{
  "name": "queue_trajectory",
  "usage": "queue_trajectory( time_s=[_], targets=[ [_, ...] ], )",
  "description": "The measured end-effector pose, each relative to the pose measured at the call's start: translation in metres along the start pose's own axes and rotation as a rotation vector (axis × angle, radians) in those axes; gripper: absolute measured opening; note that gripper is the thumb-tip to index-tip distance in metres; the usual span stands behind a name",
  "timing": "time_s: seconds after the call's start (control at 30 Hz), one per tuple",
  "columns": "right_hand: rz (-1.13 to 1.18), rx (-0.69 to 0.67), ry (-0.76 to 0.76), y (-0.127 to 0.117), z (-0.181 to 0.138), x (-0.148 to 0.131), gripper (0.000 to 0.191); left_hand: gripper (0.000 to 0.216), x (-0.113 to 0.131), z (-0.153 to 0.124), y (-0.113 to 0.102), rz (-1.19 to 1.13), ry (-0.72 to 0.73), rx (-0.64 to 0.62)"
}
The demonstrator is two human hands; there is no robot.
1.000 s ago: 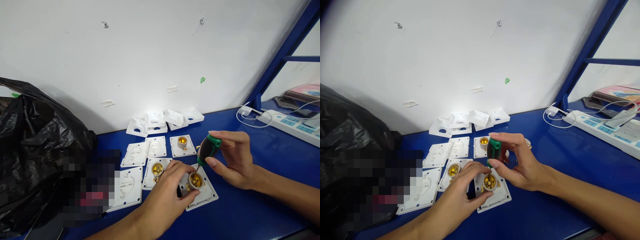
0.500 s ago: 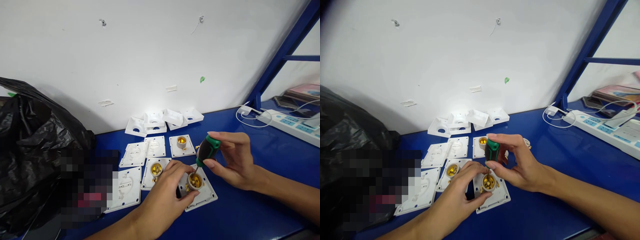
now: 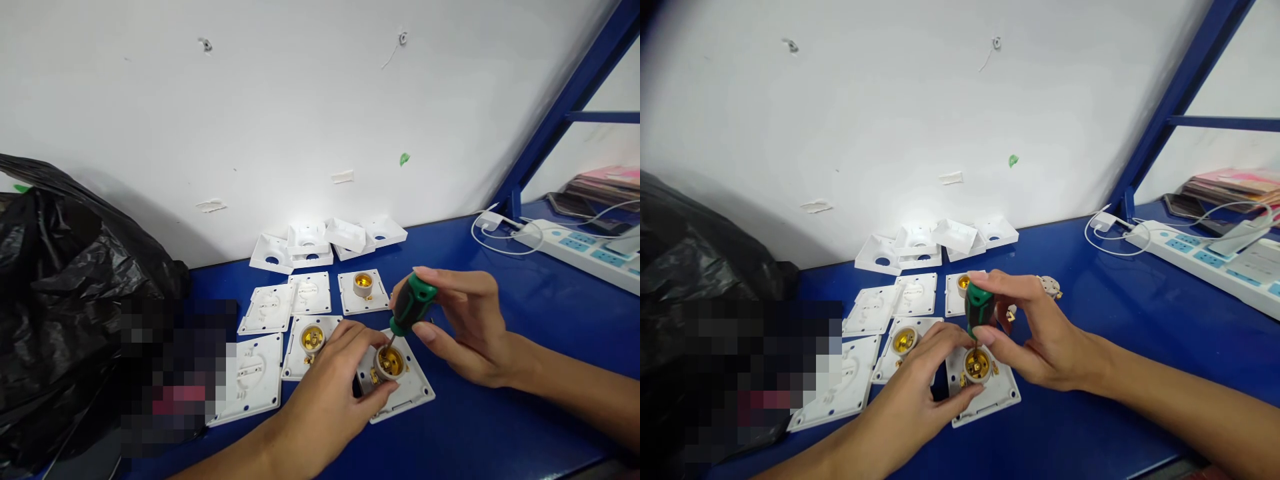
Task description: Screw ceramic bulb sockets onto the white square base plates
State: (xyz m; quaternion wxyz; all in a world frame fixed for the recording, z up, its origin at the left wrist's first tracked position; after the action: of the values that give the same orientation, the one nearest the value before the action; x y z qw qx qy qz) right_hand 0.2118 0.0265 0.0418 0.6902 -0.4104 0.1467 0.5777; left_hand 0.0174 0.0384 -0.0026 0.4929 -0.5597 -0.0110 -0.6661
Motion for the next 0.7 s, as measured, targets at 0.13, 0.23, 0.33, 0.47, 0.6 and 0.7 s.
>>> queue_trajectory(
  time_s=[0.13, 0.23, 0.33, 0.47, 0.6, 0.7],
  targets=[
    [-0.009, 0.05, -0.015, -0.0008, -0.0039, 0.0027, 0.083, 0.041, 0.0012, -0.0011, 0.0001, -0.001, 0.01, -0.004],
    [0.0, 0.108, -0.003, -0.0026, -0.0056, 0.0052, 0.08, 0.04, 0.0017, -0.0014, 0.0003, 0.006, 0.012, -0.005],
    [0.013, 0.064, 0.04, -0.0018, -0.0055, 0.0064, 0.073, 0.039, 0.0015, -0.0014, 0.0002, 0.016, 0.009, -0.007],
    [0.065, 0.108, 0.03, -0.0033, -0.0018, 0.004, 0.067, 0.04, 0.0013, -0.0017, 0.0006, 0.029, 0.016, -0.016],
    [0.039, 0.178, -0.011, -0.0055, 0.0024, -0.0002, 0.062, 0.041, 0.0022, -0.002, 0.001, 0.033, 0.03, -0.015],
    [0.017, 0.146, 0.009, -0.0045, 0.0005, 0.0008, 0.065, 0.039, 0.0026, -0.0015, 0.001, 0.032, 0.026, -0.02]
  ],
)
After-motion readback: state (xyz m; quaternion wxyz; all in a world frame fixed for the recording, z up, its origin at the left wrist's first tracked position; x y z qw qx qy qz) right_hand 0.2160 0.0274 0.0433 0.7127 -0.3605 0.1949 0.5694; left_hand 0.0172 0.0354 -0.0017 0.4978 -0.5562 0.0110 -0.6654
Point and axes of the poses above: each hand's wrist, its own z-axis towards the middle knuckle, its own y-axis out of the palm, x = y × z, the point moved 3 cm from there along z, towards the middle knuckle, and after that the axes turned 15 degrees about y, right-handed, at the moved point
